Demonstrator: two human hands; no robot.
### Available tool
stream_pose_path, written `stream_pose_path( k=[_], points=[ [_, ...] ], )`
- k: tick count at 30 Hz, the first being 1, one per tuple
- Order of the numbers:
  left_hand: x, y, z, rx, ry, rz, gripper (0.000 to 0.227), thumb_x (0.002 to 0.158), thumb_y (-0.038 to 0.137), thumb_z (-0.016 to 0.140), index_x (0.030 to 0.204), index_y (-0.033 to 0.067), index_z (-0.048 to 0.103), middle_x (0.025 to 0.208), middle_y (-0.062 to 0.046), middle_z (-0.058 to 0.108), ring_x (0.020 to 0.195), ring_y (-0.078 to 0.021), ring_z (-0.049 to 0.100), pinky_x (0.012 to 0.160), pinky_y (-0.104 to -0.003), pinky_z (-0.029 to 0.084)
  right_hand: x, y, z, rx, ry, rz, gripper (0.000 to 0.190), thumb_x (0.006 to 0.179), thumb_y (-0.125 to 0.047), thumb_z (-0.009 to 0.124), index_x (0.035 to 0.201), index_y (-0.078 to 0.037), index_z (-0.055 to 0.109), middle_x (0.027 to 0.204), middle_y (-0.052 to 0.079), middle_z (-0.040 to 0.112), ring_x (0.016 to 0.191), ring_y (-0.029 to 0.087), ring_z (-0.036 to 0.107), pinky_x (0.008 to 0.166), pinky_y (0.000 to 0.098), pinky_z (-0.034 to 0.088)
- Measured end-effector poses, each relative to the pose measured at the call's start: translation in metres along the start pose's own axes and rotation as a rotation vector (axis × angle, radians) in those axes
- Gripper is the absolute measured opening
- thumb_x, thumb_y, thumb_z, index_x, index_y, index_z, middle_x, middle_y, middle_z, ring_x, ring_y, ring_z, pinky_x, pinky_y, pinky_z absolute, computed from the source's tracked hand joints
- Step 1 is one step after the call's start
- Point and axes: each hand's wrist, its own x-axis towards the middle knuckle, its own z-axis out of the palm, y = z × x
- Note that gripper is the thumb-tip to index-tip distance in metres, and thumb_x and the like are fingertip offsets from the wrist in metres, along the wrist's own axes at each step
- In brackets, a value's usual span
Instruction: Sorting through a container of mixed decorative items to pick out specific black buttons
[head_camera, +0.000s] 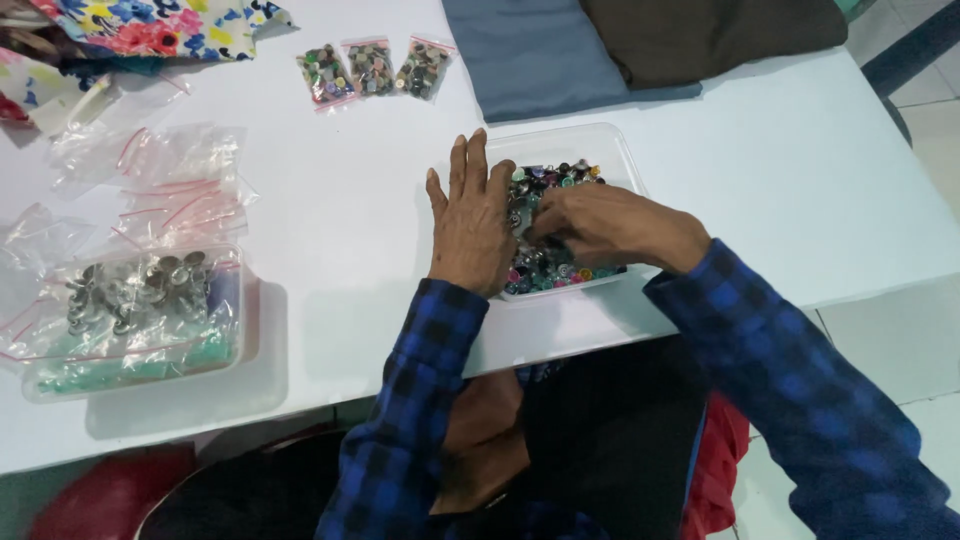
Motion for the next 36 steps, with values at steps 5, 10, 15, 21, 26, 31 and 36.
stream_pose_path(
  k=[5,10,15,21,26,31,36],
  points=[
    [0.004,-0.010,0.012,-0.013,-0.032,-0.025,0.075,0.076,-0.001,0.073,0.142,0.0135,0.040,0.167,-0.019,0.010,0.154,-0.0428,0.014,0.118,-0.073,0.013,-0.012,-0.002,-0.032,0.096,0.097,0.089,0.035,0.093,0.002,0.056,0.123,-0.006,0.074,0.120,0.019,0.070,0.085,0.031,0.072,0.078,0.0403,0.057],
    [0.005,-0.011,0.013,-0.001,-0.070,-0.026,0.080,0.076,0.002,0.077,0.144,0.0145,0.037,0.169,-0.016,0.007,0.155,-0.0404,0.018,0.119,-0.073,0.012,0.014,0.004,-0.014,0.122,0.219,0.024,0.034,0.092,-0.001,0.062,0.125,-0.002,0.071,0.117,0.019,0.072,0.091,0.034,0.073,0.079,0.0415,0.058],
    [0.003,-0.011,0.009,0.007,-0.085,-0.027,0.079,0.078,0.002,0.074,0.145,0.0147,0.034,0.170,-0.016,0.005,0.153,-0.0417,0.023,0.118,-0.075,0.011,0.017,0.002,-0.001,0.014,0.032,0.072,0.032,0.088,0.001,0.064,0.117,-0.007,0.074,0.105,0.015,0.075,0.089,0.034,0.074,0.078,0.0426,0.060],
    [-0.004,-0.009,0.010,-0.009,-0.071,-0.014,0.074,0.081,0.001,0.067,0.146,0.0133,0.034,0.170,-0.015,0.004,0.154,-0.0410,0.022,0.117,-0.076,0.009,-0.008,0.010,-0.027,-0.009,0.092,0.132,0.025,0.092,-0.002,0.063,0.111,-0.005,0.078,0.102,0.020,0.076,0.091,0.038,0.076,0.078,0.0448,0.059],
    [-0.003,-0.007,0.009,0.005,-0.069,-0.027,0.074,0.080,0.001,0.067,0.145,0.0142,0.034,0.170,-0.015,0.006,0.154,-0.0408,0.022,0.118,-0.076,0.008,0.015,0.008,-0.005,-0.170,0.167,0.118,0.018,0.088,-0.014,0.070,0.103,-0.009,0.078,0.090,0.016,0.076,0.083,0.035,0.076,0.072,0.0446,0.062],
    [-0.001,-0.009,0.010,-0.003,-0.082,-0.039,0.076,0.080,0.001,0.069,0.146,0.0146,0.035,0.171,-0.014,0.006,0.155,-0.0402,0.021,0.118,-0.076,0.005,0.037,0.017,0.022,-0.345,0.240,0.025,0.023,0.076,-0.012,0.079,0.097,-0.004,0.076,0.083,0.017,0.075,0.082,0.039,0.075,0.068,0.0526,0.062],
    [-0.002,-0.003,0.003,-0.031,-0.096,-0.068,0.073,0.080,-0.003,0.062,0.146,0.0150,0.035,0.171,-0.014,0.007,0.155,-0.0388,0.021,0.118,-0.075,0.003,0.014,0.002,-0.006,0.003,0.077,0.083,0.021,0.091,-0.009,0.062,0.105,-0.005,0.078,0.093,0.020,0.078,0.087,0.039,0.076,0.077,0.0494,0.062]
  ],
)
